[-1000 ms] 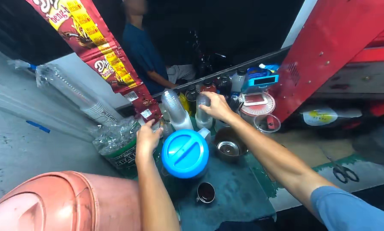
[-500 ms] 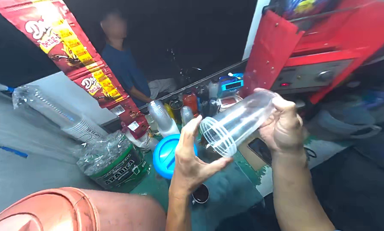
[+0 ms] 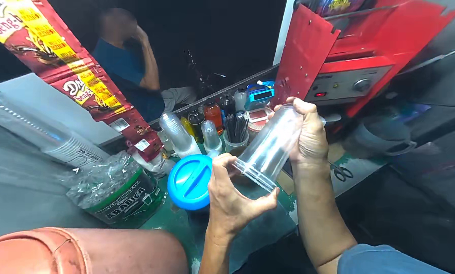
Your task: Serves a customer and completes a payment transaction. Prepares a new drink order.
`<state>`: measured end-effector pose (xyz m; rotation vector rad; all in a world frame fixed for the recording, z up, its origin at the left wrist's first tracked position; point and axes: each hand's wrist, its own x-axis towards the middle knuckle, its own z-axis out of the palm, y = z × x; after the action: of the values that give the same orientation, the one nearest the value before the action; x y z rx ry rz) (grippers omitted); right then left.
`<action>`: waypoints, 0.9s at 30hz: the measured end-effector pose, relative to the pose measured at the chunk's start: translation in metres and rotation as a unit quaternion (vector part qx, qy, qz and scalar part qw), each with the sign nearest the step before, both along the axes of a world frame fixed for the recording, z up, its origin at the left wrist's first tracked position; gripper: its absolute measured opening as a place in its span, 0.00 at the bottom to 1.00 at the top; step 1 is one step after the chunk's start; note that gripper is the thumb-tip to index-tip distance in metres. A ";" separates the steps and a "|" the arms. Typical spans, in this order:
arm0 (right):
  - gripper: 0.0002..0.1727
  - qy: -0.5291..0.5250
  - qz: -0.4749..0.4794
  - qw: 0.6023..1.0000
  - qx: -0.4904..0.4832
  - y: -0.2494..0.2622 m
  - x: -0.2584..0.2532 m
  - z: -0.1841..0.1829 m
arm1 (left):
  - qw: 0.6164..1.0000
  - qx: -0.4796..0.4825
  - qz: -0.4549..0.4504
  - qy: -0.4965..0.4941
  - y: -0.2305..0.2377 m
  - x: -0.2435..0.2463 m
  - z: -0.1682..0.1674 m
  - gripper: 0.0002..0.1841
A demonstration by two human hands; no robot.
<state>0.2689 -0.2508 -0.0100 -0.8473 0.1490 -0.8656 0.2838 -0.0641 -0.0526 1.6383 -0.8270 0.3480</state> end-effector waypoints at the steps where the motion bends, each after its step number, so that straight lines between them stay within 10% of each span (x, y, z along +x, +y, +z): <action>1: 0.13 -0.003 0.020 1.000 -0.001 -0.001 0.005 0.003 | 1.000 -0.006 0.005 -0.004 0.000 0.003 0.004 0.50; 10: 0.18 -0.006 0.169 0.986 0.007 -0.002 0.053 0.009 | 0.997 -0.013 0.064 0.028 -0.007 0.031 -0.001 0.45; 17: 0.19 -0.144 0.018 0.955 -0.258 -0.035 0.068 0.032 | 0.931 0.349 0.051 0.098 -0.011 0.088 0.042 0.44; 22: 0.29 -0.217 -0.061 0.957 -0.182 -0.057 0.037 0.063 | 0.927 0.321 0.100 0.168 -0.049 0.175 0.018 0.43; 27: 0.30 0.068 0.295 0.935 -0.187 -0.022 -0.032 -0.038 | 0.856 0.409 0.101 0.300 -0.076 0.231 -0.022 0.48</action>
<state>0.2367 -0.2725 -0.0478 -1.2271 -0.1542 -0.2655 0.5149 -0.1400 -0.0742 2.4476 -0.3059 -0.4445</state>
